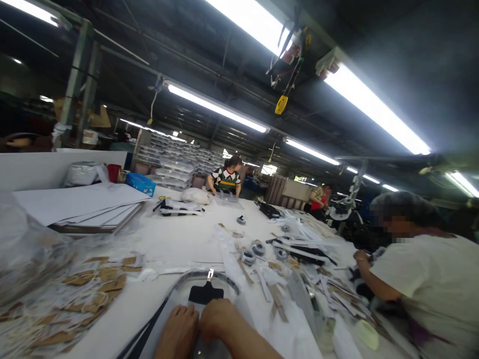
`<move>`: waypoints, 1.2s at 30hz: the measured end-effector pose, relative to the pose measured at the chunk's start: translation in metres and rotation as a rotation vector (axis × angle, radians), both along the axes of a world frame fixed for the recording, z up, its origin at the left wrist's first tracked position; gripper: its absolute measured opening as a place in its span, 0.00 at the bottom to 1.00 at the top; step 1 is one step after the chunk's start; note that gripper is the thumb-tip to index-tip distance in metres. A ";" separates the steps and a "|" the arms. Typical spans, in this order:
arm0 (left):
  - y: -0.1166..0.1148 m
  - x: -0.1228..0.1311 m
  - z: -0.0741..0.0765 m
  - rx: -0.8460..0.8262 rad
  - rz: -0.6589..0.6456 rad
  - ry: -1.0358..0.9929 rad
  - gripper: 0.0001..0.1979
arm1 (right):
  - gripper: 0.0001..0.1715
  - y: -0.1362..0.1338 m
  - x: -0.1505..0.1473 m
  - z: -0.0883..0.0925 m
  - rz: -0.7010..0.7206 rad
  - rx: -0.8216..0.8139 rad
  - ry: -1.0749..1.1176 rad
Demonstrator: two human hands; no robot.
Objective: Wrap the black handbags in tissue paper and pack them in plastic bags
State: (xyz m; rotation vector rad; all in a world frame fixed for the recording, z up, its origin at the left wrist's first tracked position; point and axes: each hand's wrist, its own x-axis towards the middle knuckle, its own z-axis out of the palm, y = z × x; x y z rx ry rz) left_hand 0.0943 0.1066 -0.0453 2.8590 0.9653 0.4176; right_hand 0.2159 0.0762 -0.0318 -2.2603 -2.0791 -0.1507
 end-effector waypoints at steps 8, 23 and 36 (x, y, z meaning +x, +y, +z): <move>0.002 0.001 -0.011 0.084 0.005 -0.072 0.22 | 0.09 -0.050 0.008 -0.016 -0.092 0.243 0.021; 0.000 -0.006 0.002 0.186 -0.008 -0.039 0.21 | 0.12 -0.051 0.005 -0.021 -0.114 0.330 0.109; 0.000 -0.005 0.014 0.214 -0.054 -0.067 0.19 | 0.12 -0.054 0.009 -0.025 -0.008 0.516 0.114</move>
